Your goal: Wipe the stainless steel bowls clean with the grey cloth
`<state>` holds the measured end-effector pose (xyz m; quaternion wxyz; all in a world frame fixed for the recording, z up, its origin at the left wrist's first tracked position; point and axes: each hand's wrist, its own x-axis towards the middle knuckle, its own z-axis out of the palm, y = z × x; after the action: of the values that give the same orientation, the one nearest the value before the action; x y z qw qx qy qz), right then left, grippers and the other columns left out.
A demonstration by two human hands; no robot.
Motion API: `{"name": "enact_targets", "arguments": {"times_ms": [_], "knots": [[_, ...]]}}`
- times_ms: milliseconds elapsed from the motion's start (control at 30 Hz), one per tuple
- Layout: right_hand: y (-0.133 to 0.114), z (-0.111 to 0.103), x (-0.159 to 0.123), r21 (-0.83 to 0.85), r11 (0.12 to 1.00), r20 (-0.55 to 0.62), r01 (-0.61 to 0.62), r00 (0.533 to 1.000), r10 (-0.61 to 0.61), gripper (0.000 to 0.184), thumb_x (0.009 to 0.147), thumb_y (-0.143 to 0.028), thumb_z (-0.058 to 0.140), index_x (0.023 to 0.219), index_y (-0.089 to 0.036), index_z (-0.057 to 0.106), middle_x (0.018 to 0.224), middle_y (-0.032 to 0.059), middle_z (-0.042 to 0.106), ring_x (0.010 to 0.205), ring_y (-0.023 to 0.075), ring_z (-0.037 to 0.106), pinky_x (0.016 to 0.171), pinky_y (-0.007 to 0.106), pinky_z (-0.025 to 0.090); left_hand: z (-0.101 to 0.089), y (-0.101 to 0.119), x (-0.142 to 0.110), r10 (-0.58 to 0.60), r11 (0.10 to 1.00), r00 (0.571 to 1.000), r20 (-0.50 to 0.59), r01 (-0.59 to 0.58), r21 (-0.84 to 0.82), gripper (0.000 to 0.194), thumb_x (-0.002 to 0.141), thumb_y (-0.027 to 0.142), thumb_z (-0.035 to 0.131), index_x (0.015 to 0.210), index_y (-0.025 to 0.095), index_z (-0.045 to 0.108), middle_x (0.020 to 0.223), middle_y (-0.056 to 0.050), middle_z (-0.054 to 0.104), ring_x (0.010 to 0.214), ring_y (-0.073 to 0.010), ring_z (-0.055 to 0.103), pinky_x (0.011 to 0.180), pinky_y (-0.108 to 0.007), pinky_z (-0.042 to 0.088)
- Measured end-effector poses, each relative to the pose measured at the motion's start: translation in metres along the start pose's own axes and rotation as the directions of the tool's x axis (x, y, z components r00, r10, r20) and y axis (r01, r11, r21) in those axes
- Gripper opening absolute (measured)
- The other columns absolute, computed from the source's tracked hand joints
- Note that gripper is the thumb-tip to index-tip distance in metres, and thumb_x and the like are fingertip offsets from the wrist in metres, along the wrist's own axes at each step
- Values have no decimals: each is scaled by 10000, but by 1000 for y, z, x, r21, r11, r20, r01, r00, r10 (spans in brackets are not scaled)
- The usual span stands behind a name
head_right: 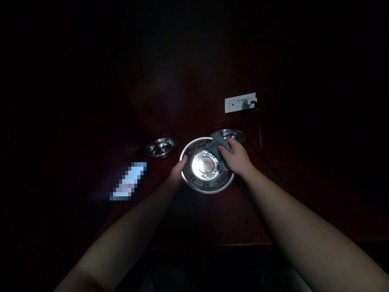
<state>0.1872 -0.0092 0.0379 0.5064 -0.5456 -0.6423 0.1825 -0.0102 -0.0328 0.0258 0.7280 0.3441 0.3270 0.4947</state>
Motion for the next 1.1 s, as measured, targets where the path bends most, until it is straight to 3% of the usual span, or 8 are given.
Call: {"name": "enact_targets", "arguments": {"times_ms": [333, 467, 767, 900, 1100], "knots": [[2, 0, 1, -43, 999, 4, 10, 1000, -9, 206, 760, -387, 518, 762, -181, 533, 650, -4, 547, 554, 134, 491, 511, 252, 373, 0, -6, 1, 6, 1000, 994, 112, -4, -22, 500, 811, 456, 483, 1118, 76, 586, 1066, -139, 669, 1141, -283, 538, 1060, -430, 317], [3, 4, 1, -35, 999, 2, -4, 1000, 4, 222, 774, -396, 500, 778, -178, 542, 663, 6, 560, 565, 142, 507, 520, 257, 385, -2, -9, 6, 81, 995, 983, 164, -70, -74, 542, 792, 483, 502, 1181, 108, 542, 1143, -133, 634, 1181, -290, 502, 1057, -447, 309], [17, 14, 4, 144, 975, 0, -167, 986, 169, 267, 771, -425, 492, 854, -180, 558, 729, 31, 605, 599, 156, 542, 522, 257, 410, 1, 2, 10, 278, 954, 955, 100, -264, -141, 520, 766, 501, 527, 1138, 139, 550, 1202, -120, 594, 1220, -274, 462, 1039, -419, 329], [19, 18, 4, 185, 964, 6, -189, 981, 192, 278, 760, -420, 504, 882, -179, 570, 751, 36, 618, 621, 159, 552, 540, 260, 420, -2, -2, 9, 346, 938, 935, 82, -341, -67, 575, 673, 351, 680, 1191, 185, 495, 1206, -89, 591, 1169, -260, 509, 1020, -407, 347], [16, 18, 2, 230, 958, 15, -171, 985, 172, 279, 765, -424, 495, 876, -178, 565, 735, 23, 602, 587, 141, 527, 528, 254, 417, -2, -3, 1, 369, 921, 921, 127, -381, 81, 664, 647, 268, 716, 1245, 223, 431, 1170, -66, 603, 1169, -253, 504, 1016, -409, 342]]}}
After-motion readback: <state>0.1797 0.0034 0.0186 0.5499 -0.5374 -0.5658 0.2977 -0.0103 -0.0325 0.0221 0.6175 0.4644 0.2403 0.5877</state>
